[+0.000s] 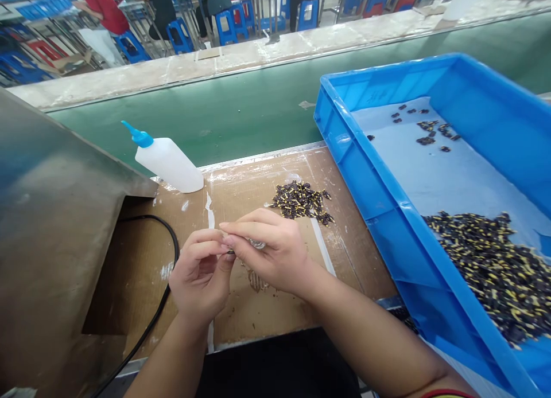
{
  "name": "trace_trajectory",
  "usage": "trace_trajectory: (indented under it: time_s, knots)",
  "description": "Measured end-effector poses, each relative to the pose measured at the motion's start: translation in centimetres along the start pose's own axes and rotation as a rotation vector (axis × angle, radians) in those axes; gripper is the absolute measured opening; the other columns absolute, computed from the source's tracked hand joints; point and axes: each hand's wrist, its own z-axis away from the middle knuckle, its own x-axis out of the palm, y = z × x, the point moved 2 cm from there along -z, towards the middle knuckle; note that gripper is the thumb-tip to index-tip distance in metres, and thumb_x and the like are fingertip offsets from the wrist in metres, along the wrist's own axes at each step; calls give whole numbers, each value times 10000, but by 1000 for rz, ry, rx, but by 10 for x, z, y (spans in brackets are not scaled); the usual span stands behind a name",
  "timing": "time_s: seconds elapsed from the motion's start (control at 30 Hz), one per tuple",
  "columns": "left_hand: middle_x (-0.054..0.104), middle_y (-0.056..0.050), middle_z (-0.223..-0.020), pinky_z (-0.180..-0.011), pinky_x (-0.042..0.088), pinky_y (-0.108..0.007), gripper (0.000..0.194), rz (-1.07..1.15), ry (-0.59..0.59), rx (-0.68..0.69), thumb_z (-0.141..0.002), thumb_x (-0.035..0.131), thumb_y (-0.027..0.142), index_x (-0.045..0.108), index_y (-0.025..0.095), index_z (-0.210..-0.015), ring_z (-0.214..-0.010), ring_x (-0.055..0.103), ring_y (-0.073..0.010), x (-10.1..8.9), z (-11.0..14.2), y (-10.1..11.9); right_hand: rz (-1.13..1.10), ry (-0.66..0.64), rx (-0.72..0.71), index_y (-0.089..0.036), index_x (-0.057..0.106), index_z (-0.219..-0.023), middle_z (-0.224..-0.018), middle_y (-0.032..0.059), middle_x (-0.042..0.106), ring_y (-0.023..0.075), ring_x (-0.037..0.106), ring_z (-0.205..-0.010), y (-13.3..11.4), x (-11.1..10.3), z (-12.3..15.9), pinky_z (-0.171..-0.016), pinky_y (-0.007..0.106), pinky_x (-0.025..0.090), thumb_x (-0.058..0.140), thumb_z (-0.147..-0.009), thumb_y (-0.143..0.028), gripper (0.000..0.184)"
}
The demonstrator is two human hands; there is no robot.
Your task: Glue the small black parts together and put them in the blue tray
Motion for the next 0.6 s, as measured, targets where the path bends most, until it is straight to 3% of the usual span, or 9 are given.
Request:
trace_trajectory:
  time_s: [0.37, 0.6]
  knots:
    - [622, -49, -990, -834, 545, -319, 166, -76, -51, 5, -935, 708, 87, 663, 221, -1024, -933, 637, -184, 2, -1, 1, 13, -42, -11, -231, 808, -1146, -1006, 36, 828, 150, 786, -891, -1, -2, -3, -805, 291, 670, 724, -995, -154, 189]
    - [645, -54, -1030, -855, 568, -342, 236, -51, 14, -23, -895, 782, 94, 718, 253, -1058, -972, 660, -204, 0, 3, -4, -18, 0, 59, -260, 803, -1178, -1018, 20, 832, 150, 786, -896, 3, -1, 0, -831, 309, 671, 715, -995, -180, 219]
